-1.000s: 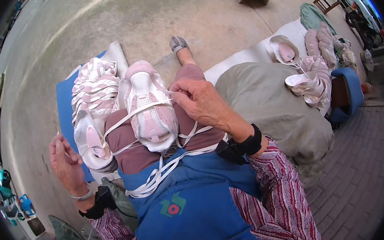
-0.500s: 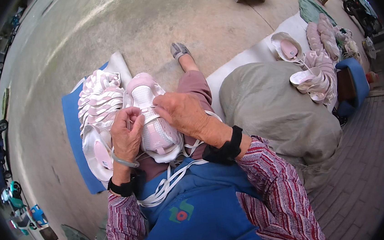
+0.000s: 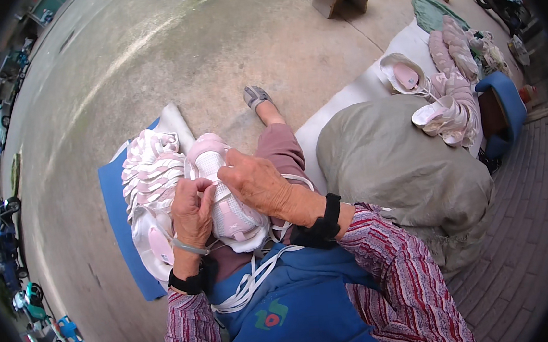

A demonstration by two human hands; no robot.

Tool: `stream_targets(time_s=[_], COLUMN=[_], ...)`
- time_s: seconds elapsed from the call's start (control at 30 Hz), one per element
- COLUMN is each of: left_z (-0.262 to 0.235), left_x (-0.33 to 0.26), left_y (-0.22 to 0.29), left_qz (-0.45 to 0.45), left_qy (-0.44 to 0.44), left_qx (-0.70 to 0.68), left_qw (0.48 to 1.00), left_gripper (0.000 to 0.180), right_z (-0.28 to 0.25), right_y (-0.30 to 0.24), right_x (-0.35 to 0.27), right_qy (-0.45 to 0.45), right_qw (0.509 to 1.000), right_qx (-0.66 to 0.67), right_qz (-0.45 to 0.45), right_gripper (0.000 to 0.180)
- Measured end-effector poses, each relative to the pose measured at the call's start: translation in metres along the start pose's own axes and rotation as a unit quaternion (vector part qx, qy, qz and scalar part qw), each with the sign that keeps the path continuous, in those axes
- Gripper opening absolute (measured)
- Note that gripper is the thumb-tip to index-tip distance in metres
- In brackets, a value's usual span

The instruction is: Lacing a pair of pink and white sneakers while sitting in an outdoor work area.

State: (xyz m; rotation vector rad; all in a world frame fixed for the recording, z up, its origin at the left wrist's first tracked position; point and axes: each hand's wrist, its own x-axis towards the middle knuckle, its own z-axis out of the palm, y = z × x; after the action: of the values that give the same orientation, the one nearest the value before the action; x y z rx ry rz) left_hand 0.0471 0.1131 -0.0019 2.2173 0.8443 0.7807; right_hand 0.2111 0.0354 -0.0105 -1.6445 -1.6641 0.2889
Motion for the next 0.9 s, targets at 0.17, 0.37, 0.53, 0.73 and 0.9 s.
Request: stream_targets(time_s=[0.17, 0.37, 0.53, 0.73, 0.9], left_z=[0.0001, -0.0039, -0.0066, -0.0018, 0.0011], left_x=[0.0014, 0.0043, 0.008, 0.0072, 0.0077], left_y=[-0.0022, -0.001, -0.0025, -0.0032, -0.0056], left_qz=[0.04, 0.037, 0.026, 0.082, 0.067], left_qy=[0.004, -0.034, -0.071, -0.063, -0.051], left_qx=[0.017, 0.022, 0.019, 0.087, 0.047], left_qw=[0.999, 0.998, 0.997, 0.991, 0.995], left_gripper=[0.013, 0.012, 0.012, 0.01, 0.012], right_z=[-0.0031, -0.0001, 0.0001, -0.001, -0.0011], right_y=[-0.0031, 0.0026, 0.0015, 0.0028, 0.0009], right_x=[-0.0001, 0.0033, 0.0053, 0.0061, 0.0081], right_qy=[-0.041, -0.024, -0.027, -0.053, -0.035], right_qw=[0.999, 0.999, 0.997, 0.997, 0.998], right_qx=[0.007, 0.033, 0.064, 0.05, 0.051], right_qz=[-0.012, 0.007, 0.033, 0.031, 0.027], right_gripper=[0.007, 0.009, 0.008, 0.009, 0.007])
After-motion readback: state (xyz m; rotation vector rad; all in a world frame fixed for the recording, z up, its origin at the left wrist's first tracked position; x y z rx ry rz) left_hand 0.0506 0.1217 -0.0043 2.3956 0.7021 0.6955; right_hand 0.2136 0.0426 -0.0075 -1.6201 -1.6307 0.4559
